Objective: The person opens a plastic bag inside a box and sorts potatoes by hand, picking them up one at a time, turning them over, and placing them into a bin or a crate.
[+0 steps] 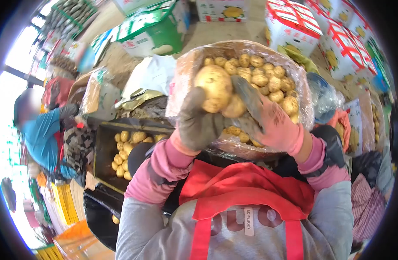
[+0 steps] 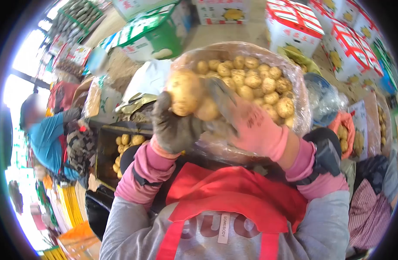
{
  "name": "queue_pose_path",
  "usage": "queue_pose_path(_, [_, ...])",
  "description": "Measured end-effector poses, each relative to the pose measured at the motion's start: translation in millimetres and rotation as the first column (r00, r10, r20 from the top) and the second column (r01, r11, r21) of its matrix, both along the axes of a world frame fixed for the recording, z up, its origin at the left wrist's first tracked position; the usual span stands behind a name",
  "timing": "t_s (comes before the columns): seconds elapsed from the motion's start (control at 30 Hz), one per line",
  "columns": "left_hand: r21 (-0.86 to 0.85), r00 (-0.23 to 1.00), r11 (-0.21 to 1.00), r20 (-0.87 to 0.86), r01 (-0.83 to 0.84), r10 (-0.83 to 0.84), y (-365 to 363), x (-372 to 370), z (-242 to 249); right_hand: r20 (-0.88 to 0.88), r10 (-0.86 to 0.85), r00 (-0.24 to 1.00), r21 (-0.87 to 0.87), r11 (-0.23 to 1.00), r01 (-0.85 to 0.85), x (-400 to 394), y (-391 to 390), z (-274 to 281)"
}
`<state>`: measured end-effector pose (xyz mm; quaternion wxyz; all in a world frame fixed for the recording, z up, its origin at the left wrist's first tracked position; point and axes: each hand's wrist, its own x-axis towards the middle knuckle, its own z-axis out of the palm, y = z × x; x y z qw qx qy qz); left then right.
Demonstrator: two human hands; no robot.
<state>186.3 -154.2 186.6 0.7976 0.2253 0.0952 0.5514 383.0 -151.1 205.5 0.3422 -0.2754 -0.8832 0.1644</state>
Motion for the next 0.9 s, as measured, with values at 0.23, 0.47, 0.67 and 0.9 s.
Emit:
queue_pose_path(0.23, [-0.011, 0.955, 0.955, -0.014, -0.296, 0.296, -7.0, -74.1, 63.7, -0.341, -0.097, 0.935, -0.552, 0.826, -0.115, 12.5, -1.6, 5.8])
queue_pose_path(0.47, [-0.058, 0.756, 0.773, -0.264, -0.632, 0.599, -62.6, -244.2, 4.3, -0.167, 0.013, 0.986, -0.371, 0.926, -0.075, 16.0, 1.5, -5.9])
queue_pose_path(0.67, [-0.392, 0.863, 0.769, -0.213, -0.505, 0.458, -115.6, -279.3, -102.6, -0.227, 0.062, 0.972, -0.369, 0.918, -0.144, 3.3, 3.6, -11.3])
queue_pose_path(0.9, [-0.43, 0.686, 0.588, -0.113, -0.686, 0.718, -154.9, -285.9, -104.2, -0.147, -0.041, 0.988, -0.416, 0.909, -0.025, 17.3, 15.6, -28.8])
